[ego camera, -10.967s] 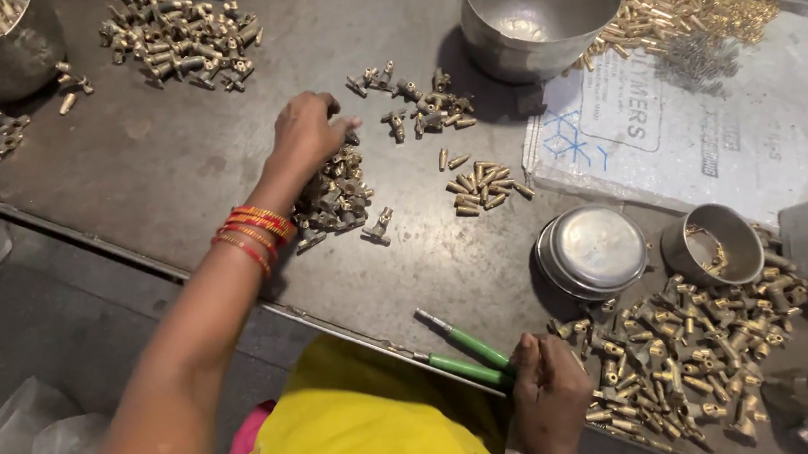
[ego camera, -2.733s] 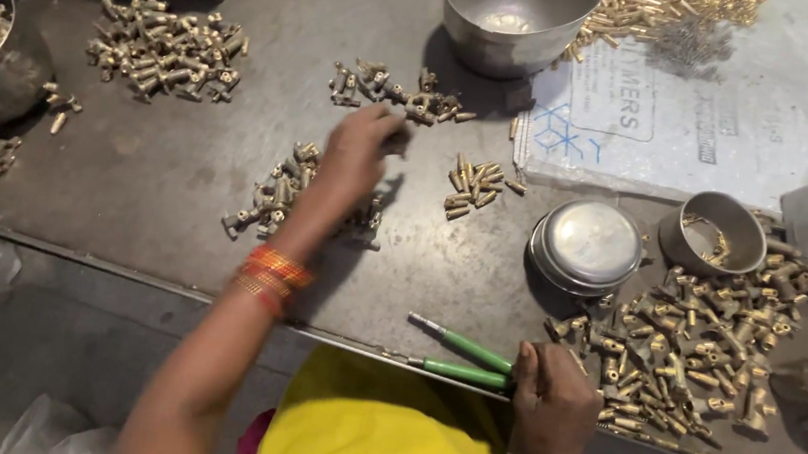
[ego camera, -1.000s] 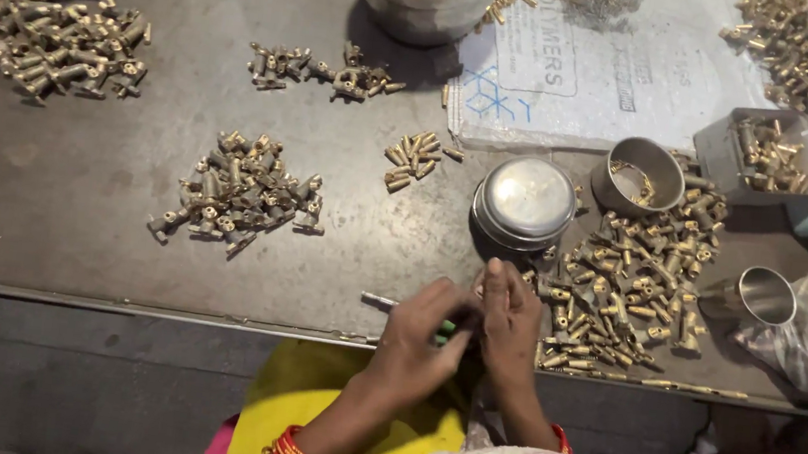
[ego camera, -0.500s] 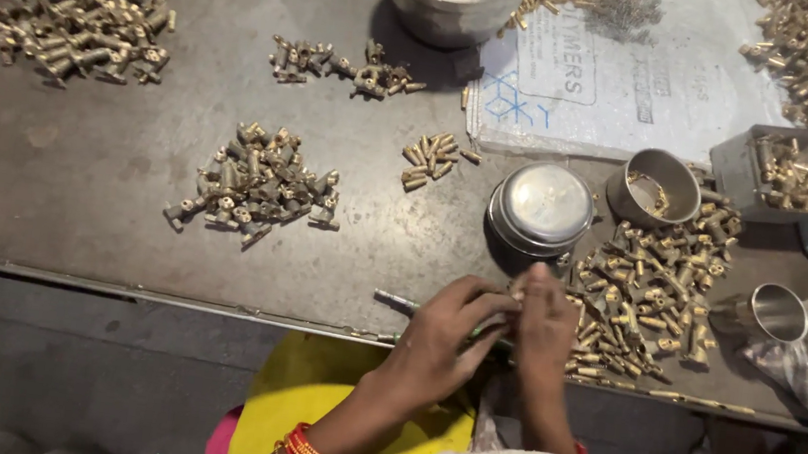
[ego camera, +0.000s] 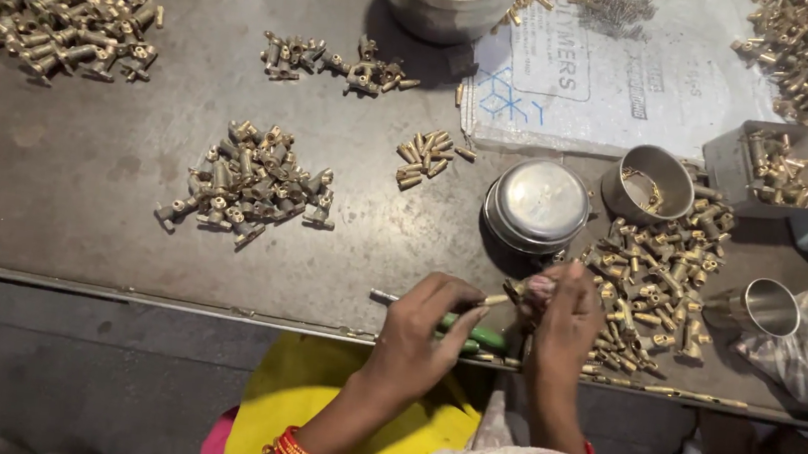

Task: The person sits at a metal workbench covered with small brass fittings and sorts them one at a time, moving pieces between piles on the table. The person occasionally holds a green-handled tool while handling the fittings and at times rubs a piece with a pink cloth before placing it with a pile.

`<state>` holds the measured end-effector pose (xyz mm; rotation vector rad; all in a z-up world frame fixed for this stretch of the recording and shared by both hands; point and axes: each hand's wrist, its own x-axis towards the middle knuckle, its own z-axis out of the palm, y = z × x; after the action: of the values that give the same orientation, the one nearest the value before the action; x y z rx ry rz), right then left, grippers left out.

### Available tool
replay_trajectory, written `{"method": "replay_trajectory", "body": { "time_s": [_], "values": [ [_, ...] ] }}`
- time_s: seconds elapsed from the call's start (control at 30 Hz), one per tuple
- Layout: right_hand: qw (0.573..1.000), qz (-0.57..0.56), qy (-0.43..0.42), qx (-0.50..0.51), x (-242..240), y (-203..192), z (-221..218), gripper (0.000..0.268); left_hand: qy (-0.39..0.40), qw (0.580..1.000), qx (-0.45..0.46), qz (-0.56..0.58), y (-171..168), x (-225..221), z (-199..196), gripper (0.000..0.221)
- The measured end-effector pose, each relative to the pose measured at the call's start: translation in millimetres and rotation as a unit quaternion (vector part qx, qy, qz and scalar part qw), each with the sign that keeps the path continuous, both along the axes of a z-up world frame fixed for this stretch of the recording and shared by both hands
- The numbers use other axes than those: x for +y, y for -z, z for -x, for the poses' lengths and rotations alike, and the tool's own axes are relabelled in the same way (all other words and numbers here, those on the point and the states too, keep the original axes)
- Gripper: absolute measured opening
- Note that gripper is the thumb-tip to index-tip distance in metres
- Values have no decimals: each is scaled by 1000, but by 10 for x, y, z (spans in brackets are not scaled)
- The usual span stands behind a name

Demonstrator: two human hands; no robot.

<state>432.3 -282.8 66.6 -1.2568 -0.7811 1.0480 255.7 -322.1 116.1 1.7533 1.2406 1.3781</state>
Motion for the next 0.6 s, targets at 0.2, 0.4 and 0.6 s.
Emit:
{"method": "replay_trajectory", "body": {
  "time_s": [0.2, 0.4, 0.6],
  "values": [
    [980, -91, -105, -143, -128, 2, 284, 42, 44, 998, 37, -23, 36, -59, -11, 24],
    [983, -28, -76, -162, 58, 285, -74, 46, 63, 997, 28, -37, 61, 18, 59, 22],
    [989, -23, 52, -138, -115, 41, -249, 50, -119, 990, 52, -48, 151, 654, 654, 14]
  ]
}}
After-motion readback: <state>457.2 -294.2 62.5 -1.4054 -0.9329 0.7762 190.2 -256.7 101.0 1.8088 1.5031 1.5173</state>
